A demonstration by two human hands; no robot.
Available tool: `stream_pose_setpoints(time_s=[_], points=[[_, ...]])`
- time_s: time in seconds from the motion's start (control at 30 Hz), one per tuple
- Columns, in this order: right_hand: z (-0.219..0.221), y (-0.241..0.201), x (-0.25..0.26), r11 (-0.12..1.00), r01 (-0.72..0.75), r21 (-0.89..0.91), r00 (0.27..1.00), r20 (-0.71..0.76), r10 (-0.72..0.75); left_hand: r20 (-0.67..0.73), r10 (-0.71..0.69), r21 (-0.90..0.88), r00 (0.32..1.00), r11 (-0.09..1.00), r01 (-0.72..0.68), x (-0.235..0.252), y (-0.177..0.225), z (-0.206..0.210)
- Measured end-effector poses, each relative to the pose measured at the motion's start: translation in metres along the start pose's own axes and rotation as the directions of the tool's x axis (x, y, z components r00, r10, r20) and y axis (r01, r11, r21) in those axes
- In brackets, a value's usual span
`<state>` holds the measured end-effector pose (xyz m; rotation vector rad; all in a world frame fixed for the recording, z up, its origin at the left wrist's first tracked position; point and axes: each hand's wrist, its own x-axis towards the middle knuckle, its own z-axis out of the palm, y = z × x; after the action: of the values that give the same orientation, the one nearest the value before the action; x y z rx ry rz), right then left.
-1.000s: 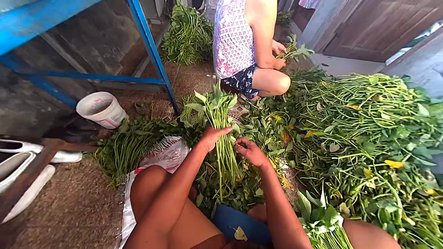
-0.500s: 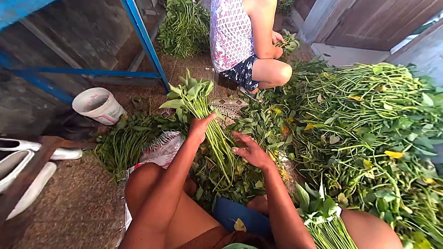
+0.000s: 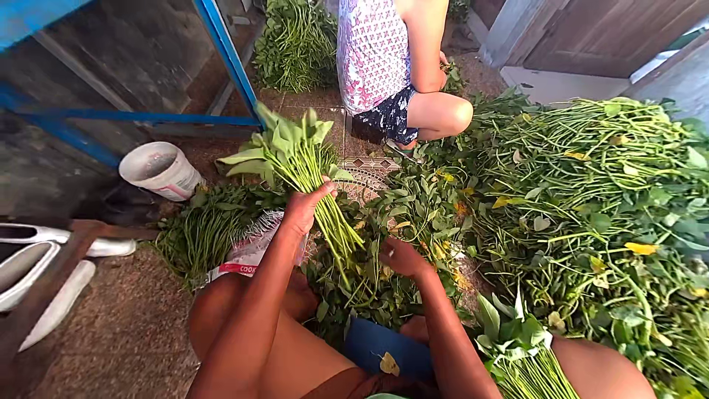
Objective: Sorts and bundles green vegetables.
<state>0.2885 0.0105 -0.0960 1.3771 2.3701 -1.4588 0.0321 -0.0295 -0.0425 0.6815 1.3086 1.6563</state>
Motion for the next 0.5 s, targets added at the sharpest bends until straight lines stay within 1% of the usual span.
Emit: stream_pose_setpoints(time_s=[0.03, 0.07, 0.1, 0.13, 0.2, 0.23, 0.3, 0.33, 0.37, 0.4, 0.43, 0.47, 0.5], points=[[-0.006, -0.009, -0.005, 0.992, 0.09, 0.088, 0.991, -0.106, -0.08, 0.039, 0.017, 0.075, 0.999, 0.997, -0.02, -0.003, 0.0, 0.0], [-0.012, -0.02, -0.007, 0.96, 0.218, 0.176, 0.961, -0.208, -0.18, 0.079, 0.013, 0.153, 0.997, 0.988, -0.025, -0.008, -0.003, 0.002], [-0.018, -0.032, -0.007, 0.911, 0.335, 0.24, 0.923, -0.276, -0.267, 0.137, -0.008, 0.227, 0.991, 0.974, -0.023, -0.014, -0.007, 0.004], [-0.026, -0.047, -0.007, 0.866, 0.426, 0.26, 0.888, -0.305, -0.345, 0.203, -0.038, 0.288, 0.978, 0.957, -0.023, -0.019, -0.009, 0.008], [-0.041, -0.081, -0.007, 0.806, 0.542, 0.238, 0.828, -0.313, -0.465, 0.347, -0.104, 0.328, 0.932, 0.945, -0.016, -0.029, -0.012, 0.017], [-0.046, -0.096, -0.004, 0.788, 0.574, 0.222, 0.81, -0.296, -0.507, 0.411, -0.133, 0.296, 0.902, 0.955, 0.006, -0.035, -0.012, 0.022], [-0.057, -0.116, 0.003, 0.771, 0.585, 0.25, 0.811, -0.153, -0.565, 0.514, -0.171, 0.162, 0.841, 0.982, 0.101, -0.044, -0.009, 0.029], [-0.059, -0.117, 0.011, 0.749, 0.579, 0.321, 0.809, -0.113, -0.577, 0.55, -0.174, 0.101, 0.817, 0.985, 0.143, -0.046, -0.009, 0.028], [-0.06, -0.113, 0.02, 0.703, 0.569, 0.426, 0.809, -0.136, -0.572, 0.582, -0.166, 0.055, 0.796, 0.985, 0.165, -0.046, -0.009, 0.026], [-0.059, -0.104, 0.033, 0.634, 0.566, 0.527, 0.811, -0.214, -0.545, 0.594, -0.159, 0.038, 0.788, 0.985, 0.171, -0.045, -0.009, 0.025], [-0.058, -0.089, 0.047, 0.577, 0.542, 0.612, 0.833, -0.299, -0.465, 0.58, -0.163, 0.042, 0.799, 0.985, 0.17, -0.043, -0.007, 0.024], [-0.057, -0.067, 0.064, 0.571, 0.484, 0.662, 0.875, -0.354, -0.331, 0.547, -0.165, 0.053, 0.821, 0.985, 0.163, -0.041, -0.006, 0.022], [-0.053, -0.04, 0.081, 0.651, 0.392, 0.65, 0.906, -0.394, -0.152, 0.503, -0.165, 0.073, 0.848, 0.986, 0.148, -0.037, -0.002, 0.02]])
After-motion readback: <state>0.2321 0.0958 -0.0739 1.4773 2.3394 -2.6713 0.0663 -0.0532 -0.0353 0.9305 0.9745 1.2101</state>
